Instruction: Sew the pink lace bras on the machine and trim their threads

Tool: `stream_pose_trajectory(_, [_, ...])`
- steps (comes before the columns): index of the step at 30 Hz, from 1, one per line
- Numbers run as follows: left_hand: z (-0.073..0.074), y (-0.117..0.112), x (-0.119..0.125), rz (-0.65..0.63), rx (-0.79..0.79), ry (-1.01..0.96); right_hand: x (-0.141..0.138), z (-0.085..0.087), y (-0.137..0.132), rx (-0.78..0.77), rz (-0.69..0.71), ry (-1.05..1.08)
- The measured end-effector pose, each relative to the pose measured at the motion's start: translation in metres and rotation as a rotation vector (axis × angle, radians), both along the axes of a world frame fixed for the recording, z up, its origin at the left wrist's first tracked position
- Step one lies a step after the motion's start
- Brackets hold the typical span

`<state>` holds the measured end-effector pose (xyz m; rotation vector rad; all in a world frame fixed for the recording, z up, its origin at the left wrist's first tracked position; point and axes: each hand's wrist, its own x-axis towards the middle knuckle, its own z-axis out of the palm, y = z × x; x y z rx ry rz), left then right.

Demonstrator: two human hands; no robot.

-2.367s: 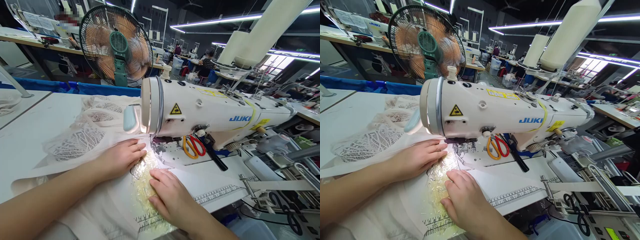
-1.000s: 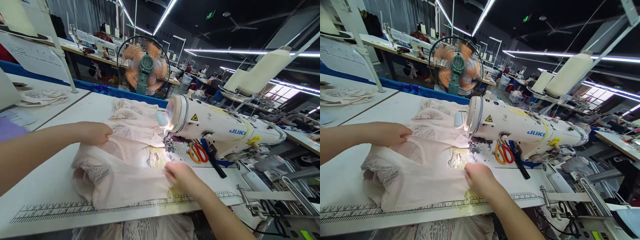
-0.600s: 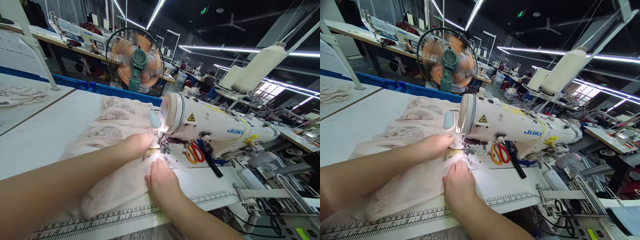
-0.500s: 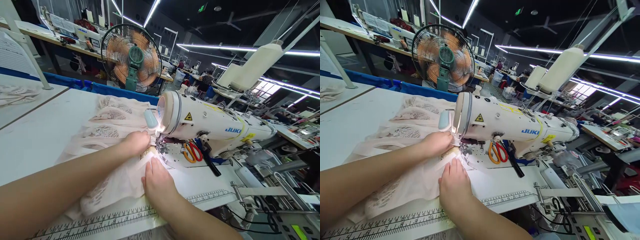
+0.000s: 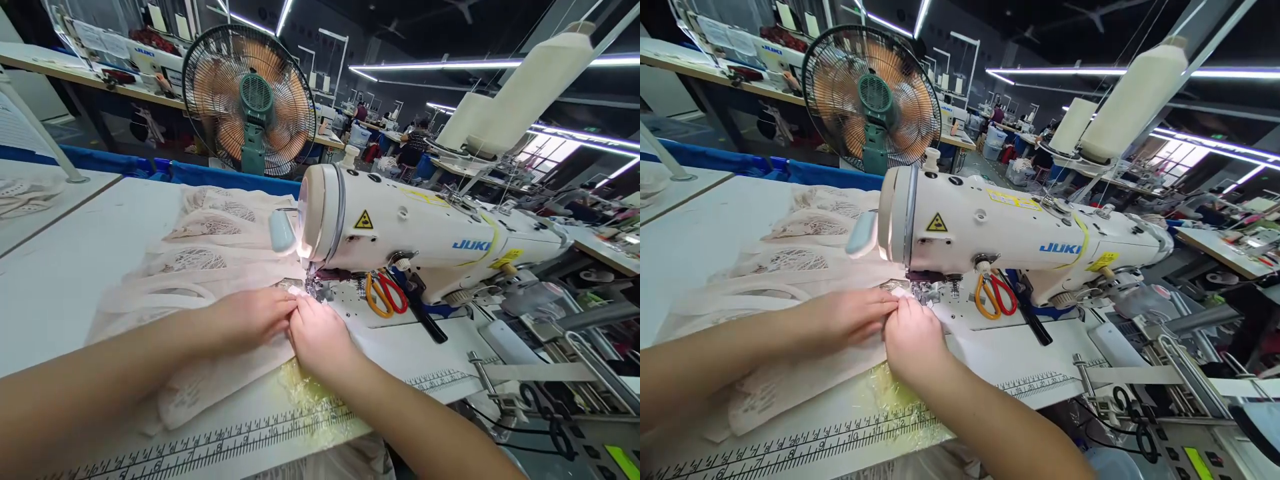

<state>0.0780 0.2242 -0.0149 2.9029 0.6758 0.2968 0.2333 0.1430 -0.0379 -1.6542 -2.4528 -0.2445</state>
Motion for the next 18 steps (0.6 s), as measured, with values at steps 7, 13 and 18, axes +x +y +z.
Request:
stream_pose_trajectory(7, [-0.032,-0.010,-0.010,-0.005,-0.004,-0.004,0.024,-0.004,-0.038,0.055,0.080,0.103])
stream_pose_trajectory(13, [-0.041,-0.002,-0.003,0.001,0.091,-0.066,0.030,-0.015,-0.055,0.092,0.092,0.241])
stream_pose_trajectory(18, [-0.040,-0.001,0.000,0.016,0.099,0.017,0.026,-0.018,-0.053,0.077,0.094,0.270])
